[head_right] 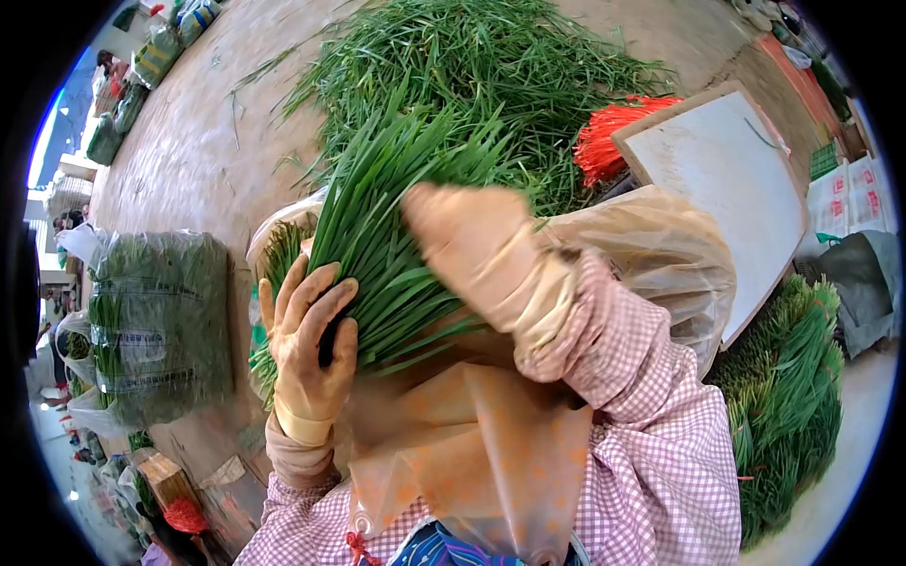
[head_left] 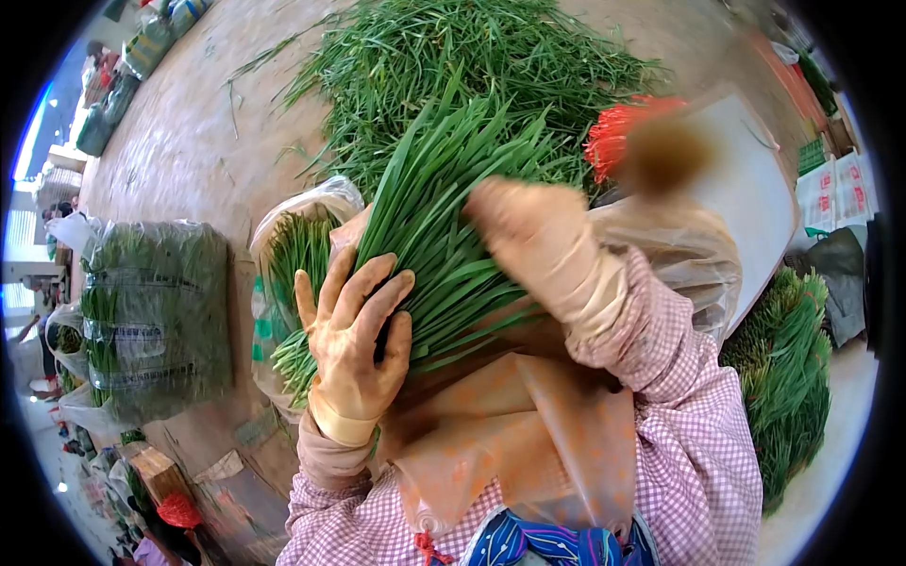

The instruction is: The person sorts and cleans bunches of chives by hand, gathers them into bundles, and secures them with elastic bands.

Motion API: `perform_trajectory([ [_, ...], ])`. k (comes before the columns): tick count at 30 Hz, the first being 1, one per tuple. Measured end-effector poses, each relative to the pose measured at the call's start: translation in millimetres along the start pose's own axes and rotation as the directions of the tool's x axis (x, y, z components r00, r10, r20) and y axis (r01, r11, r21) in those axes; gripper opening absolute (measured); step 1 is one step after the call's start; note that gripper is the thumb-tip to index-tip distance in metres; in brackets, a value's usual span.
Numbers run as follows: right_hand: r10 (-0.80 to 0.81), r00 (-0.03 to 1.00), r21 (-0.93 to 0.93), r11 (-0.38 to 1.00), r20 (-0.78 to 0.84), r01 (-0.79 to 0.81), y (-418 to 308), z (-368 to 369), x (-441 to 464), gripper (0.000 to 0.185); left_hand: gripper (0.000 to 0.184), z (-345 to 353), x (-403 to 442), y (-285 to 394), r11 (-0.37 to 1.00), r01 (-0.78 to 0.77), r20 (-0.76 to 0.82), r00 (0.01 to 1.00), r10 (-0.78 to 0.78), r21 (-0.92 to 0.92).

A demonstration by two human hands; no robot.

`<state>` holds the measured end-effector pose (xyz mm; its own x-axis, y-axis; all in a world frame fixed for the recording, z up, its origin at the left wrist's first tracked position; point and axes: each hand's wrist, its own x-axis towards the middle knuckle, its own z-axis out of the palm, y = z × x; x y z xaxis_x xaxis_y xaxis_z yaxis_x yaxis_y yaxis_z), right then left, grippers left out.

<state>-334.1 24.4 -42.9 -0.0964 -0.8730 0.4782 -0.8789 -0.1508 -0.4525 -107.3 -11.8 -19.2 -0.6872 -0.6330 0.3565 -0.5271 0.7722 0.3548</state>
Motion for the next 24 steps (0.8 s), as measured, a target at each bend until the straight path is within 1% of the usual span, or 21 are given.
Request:
perform_trajectory([
  [1, 0.129, 0.987, 0.032, 0.991, -0.094, -0.126, 17, 0, 0, 0.018, 0.035, -2, -1, -1, 1.000, 0.007, -0.001, 1.000, -0.007, 0.003],
  [3, 0.263, 0.942, 0.063, 0.965, -0.210, -0.255, 55, -14, 3, 0.026, 0.036, -3, -2, -4, 0.998, 0.042, -0.008, 0.999, -0.043, -0.036],
  [4, 0.262, 0.932, -0.161, 0.938, -0.252, -0.307, 58, -33, 4, 0.028, 0.036, -2, -2, -4, 0.998, 0.043, -0.012, 0.999, -0.044, -0.039],
  [6, 0.127, 0.936, -0.249, 0.944, -0.329, -0.216, 62, -48, 2, 0.021, 0.037, -1, -3, -4, 0.998, 0.049, -0.022, 0.999, -0.050, -0.039],
  [7, 0.270, 0.906, 0.007, 0.959, -0.327, -0.283, 50, -54, 0, 0.017, 0.037, 0, -2, -3, 0.998, 0.049, -0.024, 0.998, -0.050, -0.040],
  [8, 0.405, 0.868, 0.261, 0.905, -0.289, -0.335, 39, -56, -3, 0.013, 0.037, 1, -1, -3, 0.999, 0.039, -0.013, 0.999, -0.040, -0.026],
  [9, 0.331, 0.903, 0.447, 0.875, -0.275, -0.185, 30, -50, -8, 0.010, 0.037, 2, 1, -2, 0.999, 0.031, -0.002, 1.000, -0.031, -0.008],
  [10, 0.330, 0.903, 0.452, 0.873, -0.275, -0.182, 19, -47, -10, 0.010, 0.037, 3, 1, -1, 0.999, 0.032, -0.003, 0.999, -0.032, -0.002],
  [11, -0.011, 0.989, 0.205, 0.978, -0.149, 0.041, 7, -45, -10, 0.014, 0.037, 5, 1, 1, 1.000, 0.027, -0.004, 1.000, -0.027, 0.010],
  [12, -0.316, 0.947, -0.013, 0.948, 0.059, 0.317, -6, -43, -10, 0.020, 0.037, 5, 1, 2, 1.000, 0.019, -0.006, 1.000, -0.019, 0.024],
  [13, -0.375, 0.901, -0.119, 0.906, 0.218, 0.406, -21, -41, -7, 0.022, 0.037, 5, 1, 3, 0.999, 0.025, -0.006, 1.000, -0.024, 0.034],
  [16, -0.317, 0.900, -0.289, 0.869, 0.301, 0.402, -28, -8, -12, 0.017, 0.037, 6, -3, 2, 0.998, 0.020, -0.002, 1.000, -0.020, 0.061],
  [17, -0.323, 0.898, -0.288, 0.867, 0.298, 0.407, -28, -7, -11, 0.017, 0.037, 6, -4, 3, 0.997, 0.021, 0.001, 1.000, -0.022, 0.079],
  [19, -0.268, 0.900, -0.343, 0.856, 0.344, 0.387, -29, -7, -10, 0.012, 0.037, 6, -6, 4, 0.996, 0.019, -0.009, 1.000, -0.019, 0.088],
  [22, -0.255, 0.900, -0.318, 0.872, 0.354, 0.372, -24, -20, -11, 0.009, 0.037, 6, -5, 8, 0.994, 0.001, -0.046, 0.999, 0.004, 0.112],
  [23, -0.266, 0.903, -0.256, 0.897, 0.338, 0.360, -23, -27, -13, 0.010, 0.036, 6, -5, 8, 0.994, -0.005, -0.050, 0.999, 0.011, 0.108],
  [24, -0.268, 0.903, -0.261, 0.895, 0.335, 0.362, -20, -30, -15, 0.010, 0.035, 6, -6, 8, 0.994, -0.013, -0.054, 0.998, 0.019, 0.106],
])
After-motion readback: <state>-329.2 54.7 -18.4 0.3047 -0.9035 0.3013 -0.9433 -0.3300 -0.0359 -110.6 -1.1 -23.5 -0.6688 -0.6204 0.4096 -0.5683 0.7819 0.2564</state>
